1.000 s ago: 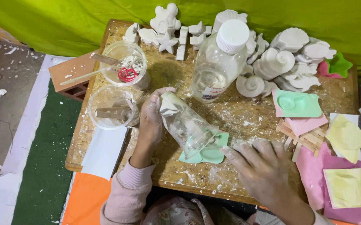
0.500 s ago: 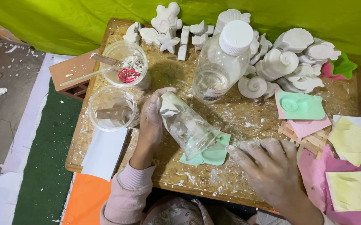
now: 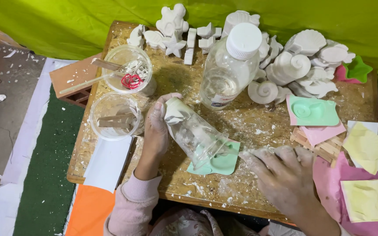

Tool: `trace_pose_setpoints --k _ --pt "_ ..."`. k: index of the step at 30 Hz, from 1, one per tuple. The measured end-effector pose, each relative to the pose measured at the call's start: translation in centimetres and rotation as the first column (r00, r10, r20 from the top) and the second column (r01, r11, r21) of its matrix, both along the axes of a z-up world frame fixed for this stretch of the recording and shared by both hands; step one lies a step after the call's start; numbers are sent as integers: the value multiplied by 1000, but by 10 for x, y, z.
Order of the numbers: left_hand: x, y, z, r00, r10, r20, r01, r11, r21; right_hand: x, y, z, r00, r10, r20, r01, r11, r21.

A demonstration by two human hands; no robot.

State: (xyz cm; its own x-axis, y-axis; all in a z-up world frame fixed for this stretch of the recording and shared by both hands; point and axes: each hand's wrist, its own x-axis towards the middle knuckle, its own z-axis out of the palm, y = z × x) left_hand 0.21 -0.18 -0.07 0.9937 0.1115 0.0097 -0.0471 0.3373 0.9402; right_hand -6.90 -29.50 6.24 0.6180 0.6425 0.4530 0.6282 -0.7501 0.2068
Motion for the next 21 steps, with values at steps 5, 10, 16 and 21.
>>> trace_pose_setpoints --k 5,10,16,21 --pt "1 0 -5 1000 6 12 -6 1000 -29 -13 -14 4 998 -64 12 65 998 -21" --pt "1 -1 -5 1000 14 5 -13 1000 -28 -15 4 14 1000 -20 -1 20 994 109" --pt "2 -2 -10 1000 -14 -6 13 982 -186 -16 11 23 995 -64 77 61 997 47" --pt "0 -3 -2 1000 14 -28 -17 995 -98 -17 23 14 986 -80 147 72 996 56"
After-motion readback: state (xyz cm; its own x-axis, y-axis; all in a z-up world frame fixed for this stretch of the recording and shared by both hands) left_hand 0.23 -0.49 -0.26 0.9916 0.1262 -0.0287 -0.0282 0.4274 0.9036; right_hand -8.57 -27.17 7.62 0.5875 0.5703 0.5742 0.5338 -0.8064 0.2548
